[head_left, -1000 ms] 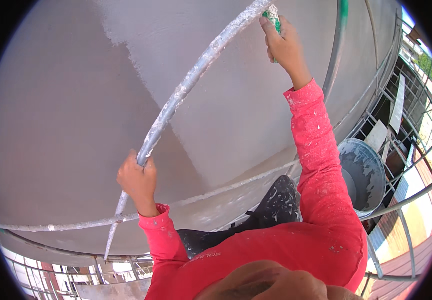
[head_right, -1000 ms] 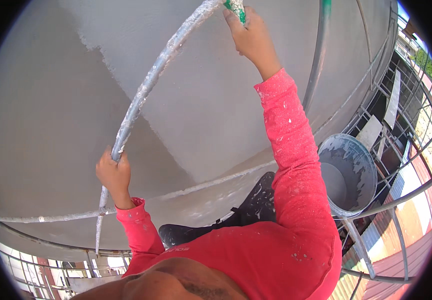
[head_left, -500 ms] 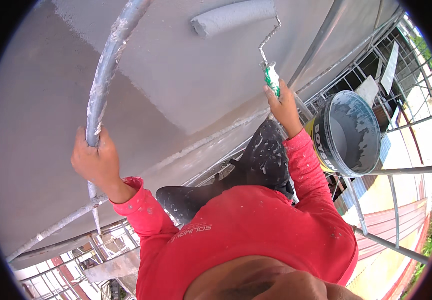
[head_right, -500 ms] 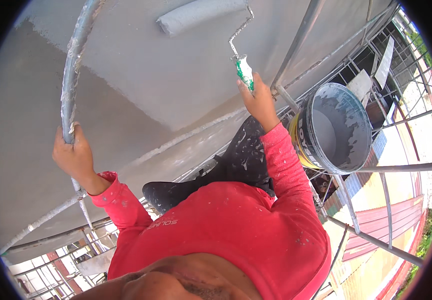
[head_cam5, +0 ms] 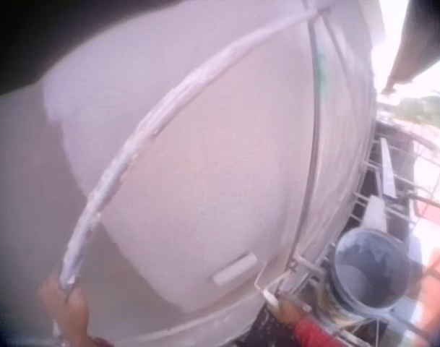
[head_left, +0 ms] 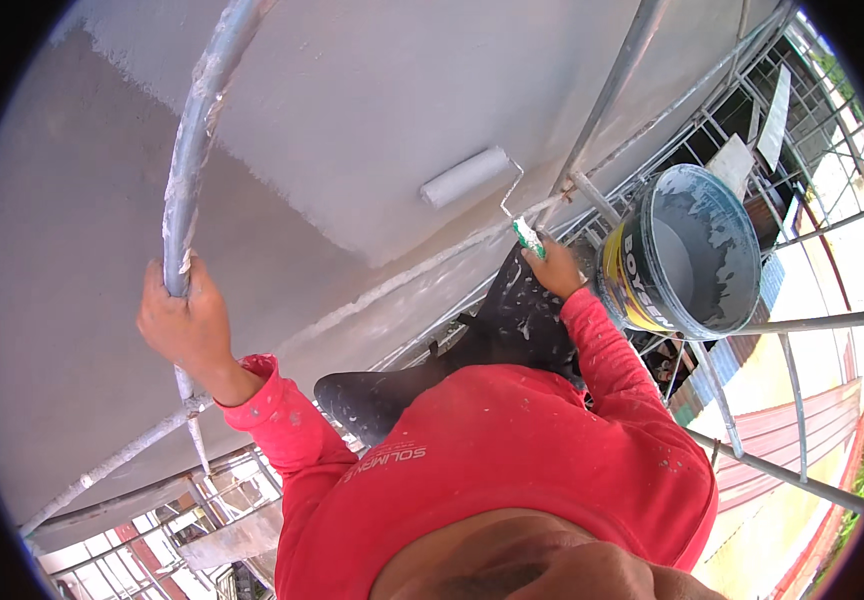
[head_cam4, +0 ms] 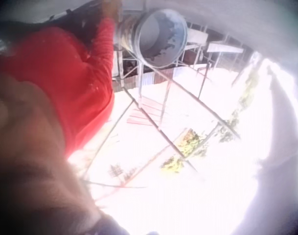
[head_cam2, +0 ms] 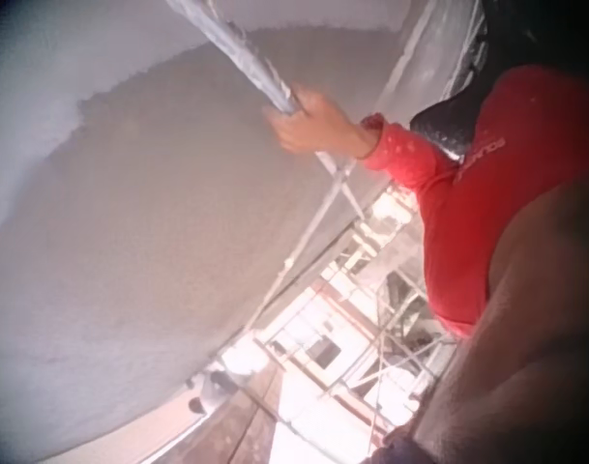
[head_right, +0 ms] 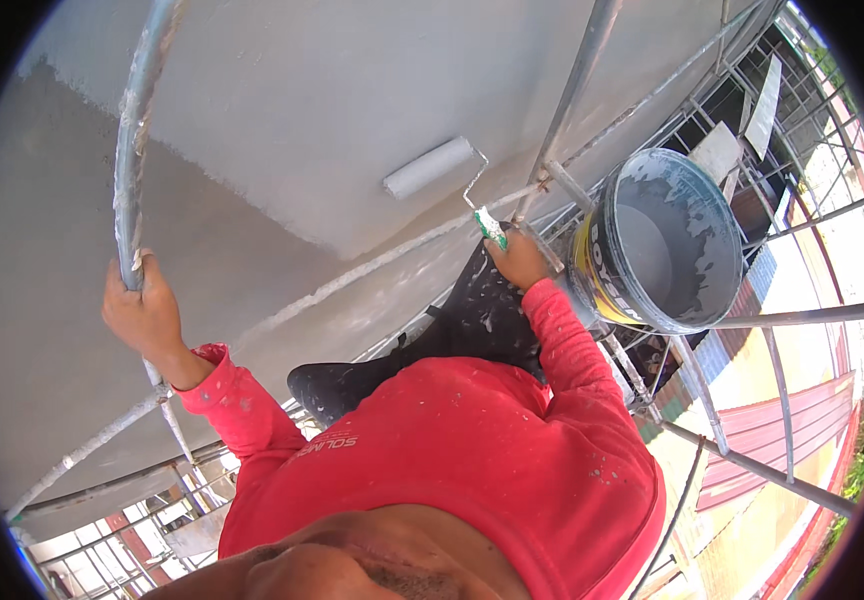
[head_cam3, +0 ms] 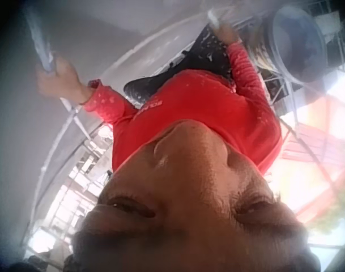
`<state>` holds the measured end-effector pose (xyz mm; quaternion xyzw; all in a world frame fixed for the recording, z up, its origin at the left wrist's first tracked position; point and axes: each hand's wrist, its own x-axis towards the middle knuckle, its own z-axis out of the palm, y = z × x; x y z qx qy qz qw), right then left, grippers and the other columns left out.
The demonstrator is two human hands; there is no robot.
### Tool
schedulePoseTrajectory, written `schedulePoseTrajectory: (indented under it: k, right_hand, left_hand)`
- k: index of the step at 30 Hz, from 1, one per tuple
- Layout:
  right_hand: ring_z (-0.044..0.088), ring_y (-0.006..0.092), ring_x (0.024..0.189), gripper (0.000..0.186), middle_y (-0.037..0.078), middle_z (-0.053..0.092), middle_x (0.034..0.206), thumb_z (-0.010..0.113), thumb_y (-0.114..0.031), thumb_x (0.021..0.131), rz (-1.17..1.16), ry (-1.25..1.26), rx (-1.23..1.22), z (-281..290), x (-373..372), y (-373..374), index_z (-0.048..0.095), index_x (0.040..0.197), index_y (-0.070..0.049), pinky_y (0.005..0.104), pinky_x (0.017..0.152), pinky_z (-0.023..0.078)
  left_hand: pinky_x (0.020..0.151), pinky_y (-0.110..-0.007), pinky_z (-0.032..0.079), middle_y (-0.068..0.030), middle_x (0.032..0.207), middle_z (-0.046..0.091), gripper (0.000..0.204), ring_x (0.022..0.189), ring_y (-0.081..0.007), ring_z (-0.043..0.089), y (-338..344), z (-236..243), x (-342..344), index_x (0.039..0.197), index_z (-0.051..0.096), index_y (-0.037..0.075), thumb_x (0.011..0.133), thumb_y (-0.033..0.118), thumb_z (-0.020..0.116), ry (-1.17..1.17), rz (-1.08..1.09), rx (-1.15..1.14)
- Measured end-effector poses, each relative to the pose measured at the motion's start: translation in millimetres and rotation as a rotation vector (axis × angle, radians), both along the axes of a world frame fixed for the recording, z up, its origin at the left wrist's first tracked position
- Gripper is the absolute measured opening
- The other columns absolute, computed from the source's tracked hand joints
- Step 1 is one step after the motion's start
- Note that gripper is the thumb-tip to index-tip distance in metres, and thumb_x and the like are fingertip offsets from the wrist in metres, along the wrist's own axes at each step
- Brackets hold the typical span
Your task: The person paints a curved ceiling surface using a paint roller. They repeatedly dip the roller into a bucket of white paint and apply it to the ceiling, working around metal scaffolding bars. The person occasionally moves along the scaffolding to reach different sections of the ceiling.
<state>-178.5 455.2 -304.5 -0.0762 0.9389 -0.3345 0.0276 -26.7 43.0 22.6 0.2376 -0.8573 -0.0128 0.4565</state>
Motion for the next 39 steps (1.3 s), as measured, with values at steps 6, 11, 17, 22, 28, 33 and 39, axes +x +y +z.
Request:
schedulePoseTrajectory:
  k: [6,11,17,22,28,33,39]
  right_hand:
    - [0.070,0.0366,0.079,0.034,0.024,0.070,0.086,0.069,-0.028,0.094,-0.071,0.137,-0.407,105.9,75.6,1.7,0.065,0.105,0.005,0.0448,0.076,0.052]
    - [0.060,0.0168,0.051,0.029,0.008,0.060,0.075,0.065,-0.012,0.094,-0.264,-0.221,-0.657,241.7,141.9,55.2,0.056,0.114,0.005,0.0297,0.050,0.048]
    - [0.046,0.0077,0.041,0.028,0.001,0.052,0.069,0.056,-0.010,0.094,-0.610,-0.327,-0.824,331.9,180.1,112.5,0.053,0.119,0.003,0.0229,0.037,0.040]
    - [0.048,0.0066,0.047,0.022,0.001,0.055,0.073,0.058,-0.012,0.095,-0.838,-0.482,-0.950,314.7,150.1,168.2,0.058,0.112,0.003,0.0205,0.038,0.037]
    - [0.053,0.0076,0.051,0.020,0.001,0.057,0.073,0.057,-0.012,0.096,-0.756,-0.785,-1.268,273.7,72.6,241.4,0.055,0.106,0.005,0.0199,0.042,0.046]
    - [0.055,0.0089,0.048,0.025,0.003,0.058,0.071,0.057,-0.015,0.096,-0.816,-0.865,-1.277,239.6,29.2,256.8,0.053,0.105,0.008,0.0205,0.042,0.051]
    - [0.055,0.0088,0.052,0.016,0.003,0.058,0.071,0.056,-0.015,0.097,-0.818,-0.882,-1.242,191.6,18.1,266.5,0.053,0.096,0.000,0.0188,0.041,0.046]
  left_hand:
    - [0.057,-0.043,0.041,-0.0148,0.063,0.053,0.027,0.056,-0.0320,0.050,3.2,5.8,3.8,0.077,0.060,0.002,0.086,0.024,0.071,-0.021,-0.017,0.089]
    - [0.062,-0.040,0.046,-0.0140,0.073,0.065,0.028,0.063,-0.0282,0.059,-4.5,-4.8,6.3,0.091,0.072,-0.001,0.090,0.027,0.070,-0.001,-0.003,0.089]
    - [0.067,-0.038,0.051,-0.0125,0.081,0.072,0.034,0.072,-0.0263,0.067,-11.3,-8.5,5.5,0.099,0.076,-0.001,0.091,0.033,0.073,-0.031,0.031,0.081]
    - [0.068,-0.037,0.052,-0.0122,0.085,0.074,0.039,0.075,-0.0257,0.069,-14.2,-10.9,4.5,0.103,0.077,0.000,0.091,0.037,0.074,0.004,0.009,0.080]
    - [0.067,-0.037,0.051,-0.0119,0.085,0.074,0.037,0.074,-0.0251,0.068,-13.5,-4.9,4.6,0.103,0.077,0.000,0.092,0.035,0.073,-0.068,0.073,0.033]
    - [0.067,-0.037,0.050,-0.0131,0.085,0.074,0.036,0.072,-0.0234,0.067,-14.5,-9.2,3.6,0.100,0.077,-0.002,0.091,0.034,0.074,0.016,0.055,0.056]
    - [0.064,-0.037,0.050,-0.0143,0.086,0.074,0.035,0.070,-0.0220,0.066,-17.3,-9.4,3.9,0.101,0.078,-0.002,0.091,0.031,0.075,-0.005,0.056,0.038]
